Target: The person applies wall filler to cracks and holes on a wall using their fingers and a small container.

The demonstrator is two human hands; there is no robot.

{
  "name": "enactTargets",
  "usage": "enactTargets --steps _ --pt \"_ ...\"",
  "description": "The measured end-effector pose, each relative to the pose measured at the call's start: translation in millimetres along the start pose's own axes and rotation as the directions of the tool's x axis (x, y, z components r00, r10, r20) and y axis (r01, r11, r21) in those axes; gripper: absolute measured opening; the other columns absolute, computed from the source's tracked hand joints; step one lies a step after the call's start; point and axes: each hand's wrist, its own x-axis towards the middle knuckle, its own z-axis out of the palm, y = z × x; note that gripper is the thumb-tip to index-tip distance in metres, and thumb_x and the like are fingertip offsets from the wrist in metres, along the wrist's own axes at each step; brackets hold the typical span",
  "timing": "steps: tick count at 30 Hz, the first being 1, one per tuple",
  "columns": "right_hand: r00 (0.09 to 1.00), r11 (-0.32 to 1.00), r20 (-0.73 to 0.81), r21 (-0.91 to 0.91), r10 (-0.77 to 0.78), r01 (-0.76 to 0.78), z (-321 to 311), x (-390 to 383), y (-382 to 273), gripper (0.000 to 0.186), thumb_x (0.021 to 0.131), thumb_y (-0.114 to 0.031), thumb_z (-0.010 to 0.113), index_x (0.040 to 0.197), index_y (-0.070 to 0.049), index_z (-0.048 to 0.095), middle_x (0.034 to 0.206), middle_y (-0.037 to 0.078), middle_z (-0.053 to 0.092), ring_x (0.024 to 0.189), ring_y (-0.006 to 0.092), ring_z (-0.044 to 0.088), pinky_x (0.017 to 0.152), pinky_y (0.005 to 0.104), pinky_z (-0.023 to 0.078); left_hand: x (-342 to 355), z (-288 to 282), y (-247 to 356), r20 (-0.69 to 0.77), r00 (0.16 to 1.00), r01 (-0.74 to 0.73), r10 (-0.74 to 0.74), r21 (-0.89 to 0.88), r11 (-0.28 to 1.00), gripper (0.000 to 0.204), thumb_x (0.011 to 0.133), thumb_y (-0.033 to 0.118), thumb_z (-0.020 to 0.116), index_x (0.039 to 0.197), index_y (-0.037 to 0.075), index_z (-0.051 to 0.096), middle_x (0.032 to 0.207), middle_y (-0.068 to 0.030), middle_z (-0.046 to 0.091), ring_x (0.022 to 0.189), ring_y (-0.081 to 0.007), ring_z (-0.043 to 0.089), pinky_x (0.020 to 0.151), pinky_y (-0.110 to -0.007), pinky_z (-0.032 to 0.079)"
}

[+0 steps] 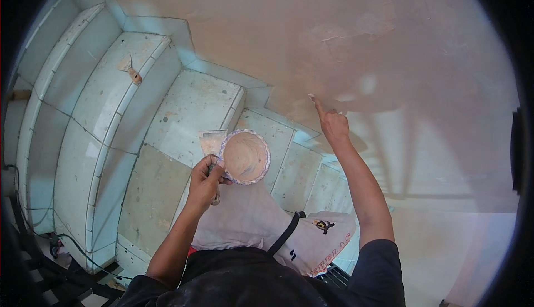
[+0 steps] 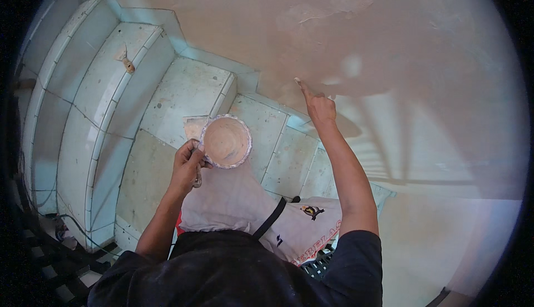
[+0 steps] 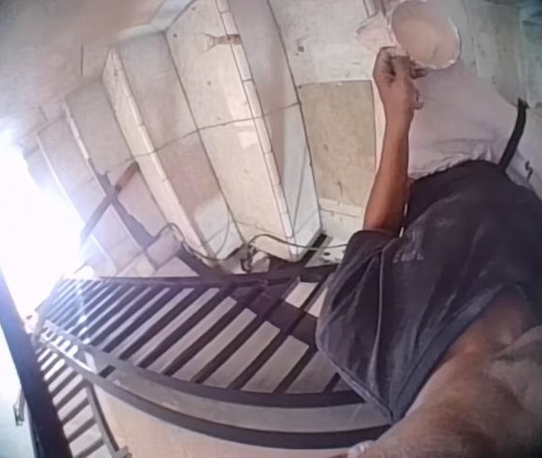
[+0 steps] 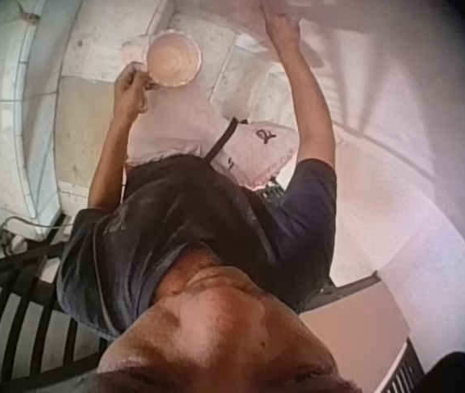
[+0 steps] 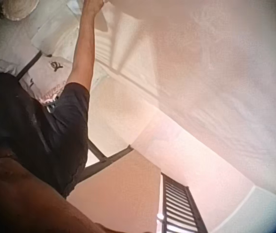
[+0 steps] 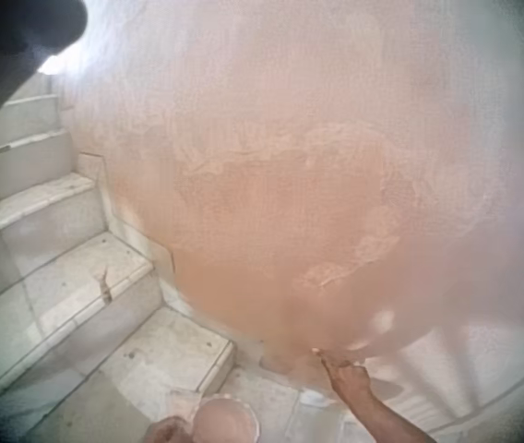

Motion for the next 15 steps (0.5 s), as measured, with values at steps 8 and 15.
enactTargets --steps 8,15 --pt "0.993 0.998 -0.091 -0.015 -0.070 0.069 2 -13 -16 0.077 0.083 -0.010 0.052 0.150 -0.016 0.013 0.066 0.009 0.062 0.053 0.0221 0.064 0.045 0.0367 0.052 3 -15 -1 -0.026 0.999 -0.019 0.019 -0.015 1.000 0.013 0.094 0.013 0.051 0.088 0.003 0.057 0.076 0.0000 0.057 0.064 -0.0060 0.054 0.061 -0.024 0.051" --pt "0.985 0.988 0.087 0.056 -0.147 0.142 47 -10 -26 0.062 0.084 -0.008 0.049 0.143 -0.019 0.035 0.071 0.010 0.065 0.056 0.0235 0.064 0.051 0.0377 0.054 5 -16 -5 -0.021 0.999 -0.026 0.025 -0.042 0.999 0.013 0.095 0.014 0.051 0.086 0.004 0.055 0.076 -0.0004 0.057 0.064 -0.0060 0.054 0.062 -0.024 0.051"
